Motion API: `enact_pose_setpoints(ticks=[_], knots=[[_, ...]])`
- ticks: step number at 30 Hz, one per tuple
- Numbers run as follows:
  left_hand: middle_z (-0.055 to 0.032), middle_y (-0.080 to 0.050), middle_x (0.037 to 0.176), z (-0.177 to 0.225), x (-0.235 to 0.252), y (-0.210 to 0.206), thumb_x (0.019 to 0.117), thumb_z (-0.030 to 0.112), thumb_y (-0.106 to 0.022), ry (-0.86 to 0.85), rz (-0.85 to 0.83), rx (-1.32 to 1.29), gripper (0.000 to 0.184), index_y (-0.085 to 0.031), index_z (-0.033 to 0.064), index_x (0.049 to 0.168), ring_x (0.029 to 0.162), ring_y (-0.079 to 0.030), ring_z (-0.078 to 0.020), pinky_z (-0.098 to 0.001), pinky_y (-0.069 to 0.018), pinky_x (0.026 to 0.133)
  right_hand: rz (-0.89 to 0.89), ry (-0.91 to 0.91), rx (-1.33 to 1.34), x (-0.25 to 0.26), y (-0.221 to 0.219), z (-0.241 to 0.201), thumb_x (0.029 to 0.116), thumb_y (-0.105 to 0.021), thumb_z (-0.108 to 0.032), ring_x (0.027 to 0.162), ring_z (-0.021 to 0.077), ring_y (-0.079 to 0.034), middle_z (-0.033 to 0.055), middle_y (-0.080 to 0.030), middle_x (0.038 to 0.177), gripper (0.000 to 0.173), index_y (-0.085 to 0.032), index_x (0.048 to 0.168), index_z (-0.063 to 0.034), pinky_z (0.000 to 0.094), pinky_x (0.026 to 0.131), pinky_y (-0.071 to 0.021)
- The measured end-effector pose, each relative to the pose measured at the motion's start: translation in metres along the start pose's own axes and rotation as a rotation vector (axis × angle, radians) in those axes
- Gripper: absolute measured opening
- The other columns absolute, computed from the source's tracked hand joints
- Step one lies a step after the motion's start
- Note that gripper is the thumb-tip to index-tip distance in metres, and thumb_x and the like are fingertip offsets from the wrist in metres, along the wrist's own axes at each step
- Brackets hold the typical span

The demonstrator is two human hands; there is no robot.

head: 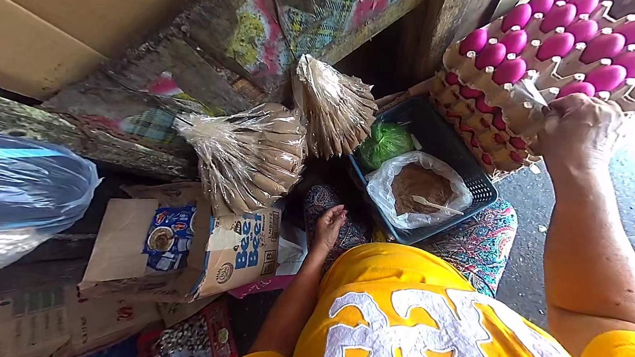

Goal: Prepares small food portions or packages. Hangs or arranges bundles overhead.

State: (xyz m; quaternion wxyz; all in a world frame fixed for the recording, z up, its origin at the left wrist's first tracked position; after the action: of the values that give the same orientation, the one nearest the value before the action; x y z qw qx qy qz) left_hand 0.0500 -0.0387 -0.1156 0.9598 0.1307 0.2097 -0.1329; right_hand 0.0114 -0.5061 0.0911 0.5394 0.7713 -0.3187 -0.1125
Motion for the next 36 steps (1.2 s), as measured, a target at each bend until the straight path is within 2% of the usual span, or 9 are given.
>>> enact_pose_setpoints(ticks=[9, 16, 23, 25, 27, 29, 30, 33, 36], knots=[[-0.0210, -0.064, 0.129, -0.003, 0.001, 0.002, 0.1034, 0.008, -0.056, -0.010, -0.008, -0.020, 0.035, -0.057, -0.0069, 0.135, 0.112, -0.068, -0.0195, -0.0318, -0.0554, 0.098, -0.011, -0.061, 0.159, 0.008, -0.004, 0.024, 0.1039, -0.057, -0.032, 0.115, 0.0563, -0.059, 0.0334, -0.065, 0.119, 0.038, -0.070, 0.116, 0.0009, 0.0777, 0.093, -0.0397], [-0.0204, -0.064, 0.129, -0.003, 0.001, 0.004, 0.1043, 0.009, -0.054, 0.002, -0.030, -0.034, 0.036, -0.056, -0.0065, 0.136, 0.111, -0.068, -0.0196, -0.0324, -0.0556, 0.097, 0.063, -0.143, 0.366, 0.004, 0.000, 0.044, 0.1032, -0.057, -0.025, 0.112, 0.0433, -0.064, 0.0257, -0.068, 0.120, 0.031, -0.070, 0.123, -0.0040, 0.0664, 0.097, -0.0446], [-0.0201, -0.065, 0.128, -0.002, -0.001, 0.002, 0.1043, 0.009, -0.055, 0.005, -0.032, -0.041, 0.036, -0.056, -0.0062, 0.136, 0.111, -0.068, -0.0190, -0.0318, -0.0557, 0.097, 0.117, -0.172, 0.426, 0.006, -0.003, 0.062, 0.1027, -0.059, -0.033, 0.112, 0.0391, -0.065, 0.0255, -0.068, 0.120, 0.037, -0.070, 0.120, -0.0015, 0.0618, 0.099, -0.0454], [-0.0204, -0.065, 0.128, -0.002, -0.001, 0.001, 0.1041, 0.010, -0.056, 0.003, -0.035, -0.038, 0.036, -0.056, -0.0065, 0.136, 0.111, -0.068, -0.0192, -0.0320, -0.0556, 0.097, 0.125, -0.139, 0.480, 0.006, -0.002, 0.065, 0.1031, -0.058, -0.029, 0.109, 0.0334, -0.065, 0.0242, -0.068, 0.120, 0.036, -0.068, 0.121, -0.0002, 0.0555, 0.099, -0.0474], [-0.0202, -0.064, 0.129, -0.003, -0.001, 0.001, 0.1042, 0.010, -0.056, 0.005, -0.041, -0.026, 0.036, -0.055, -0.0062, 0.136, 0.112, -0.068, -0.0196, -0.0322, -0.0553, 0.098, 0.132, -0.079, 0.588, 0.006, -0.003, 0.068, 0.1016, -0.059, -0.022, 0.102, 0.0188, -0.065, 0.0207, -0.066, 0.119, 0.035, -0.063, 0.124, 0.0048, 0.0393, 0.097, -0.0514], [-0.0203, -0.064, 0.129, -0.003, 0.000, 0.001, 0.1045, 0.011, -0.055, 0.004, -0.045, -0.018, 0.036, -0.055, -0.0061, 0.137, 0.112, -0.067, -0.0200, -0.0325, -0.0552, 0.098, 0.160, -0.069, 0.739, 0.006, -0.005, 0.075, 0.0979, -0.062, -0.017, 0.091, 0.0012, -0.062, 0.0099, -0.065, 0.111, 0.035, -0.060, 0.125, 0.0055, 0.0228, 0.088, -0.0530], [-0.0204, -0.064, 0.130, -0.004, 0.000, 0.001, 0.1045, 0.011, -0.055, 0.001, -0.047, -0.011, 0.036, -0.055, -0.0060, 0.137, 0.112, -0.067, -0.0202, -0.0330, -0.0552, 0.098, 0.162, -0.081, 0.807, 0.003, -0.004, 0.078, 0.0992, -0.062, -0.017, 0.088, -0.0013, -0.061, 0.0060, -0.063, 0.110, 0.035, -0.058, 0.127, 0.0039, 0.0212, 0.086, -0.0533], [-0.0205, -0.064, 0.130, -0.005, 0.000, 0.001, 0.1043, 0.010, -0.054, 0.001, -0.053, 0.006, 0.037, -0.055, -0.0060, 0.137, 0.112, -0.068, -0.0209, -0.0339, -0.0554, 0.098, 0.216, -0.125, 1.061, -0.007, -0.001, 0.086, 0.1027, -0.058, -0.015, 0.083, 0.0033, -0.069, -0.0050, -0.065, 0.101, 0.026, -0.055, 0.126, -0.0057, 0.0262, 0.080, -0.0604], [-0.0204, -0.064, 0.130, -0.005, 0.000, 0.000, 0.1043, 0.011, -0.055, 0.002, -0.054, 0.010, 0.036, -0.055, -0.0056, 0.137, 0.111, -0.068, -0.0207, -0.0334, -0.0556, 0.098, 0.279, -0.285, 1.315, -0.018, 0.003, 0.093, 0.1080, -0.048, -0.012, 0.079, 0.0145, -0.074, -0.0036, -0.070, 0.092, 0.012, -0.052, 0.119, -0.0131, 0.0332, 0.074, -0.0644]])
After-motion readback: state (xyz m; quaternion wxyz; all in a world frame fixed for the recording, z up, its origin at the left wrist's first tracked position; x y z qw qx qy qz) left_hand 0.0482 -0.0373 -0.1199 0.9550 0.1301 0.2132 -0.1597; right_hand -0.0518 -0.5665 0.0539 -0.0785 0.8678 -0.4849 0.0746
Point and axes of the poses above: each hand's wrist, its own x-axis towards the middle knuckle, its own y-axis out of the back of the hand, z = x × y, the point moved 9 cm from there along x, towards the middle knuckle
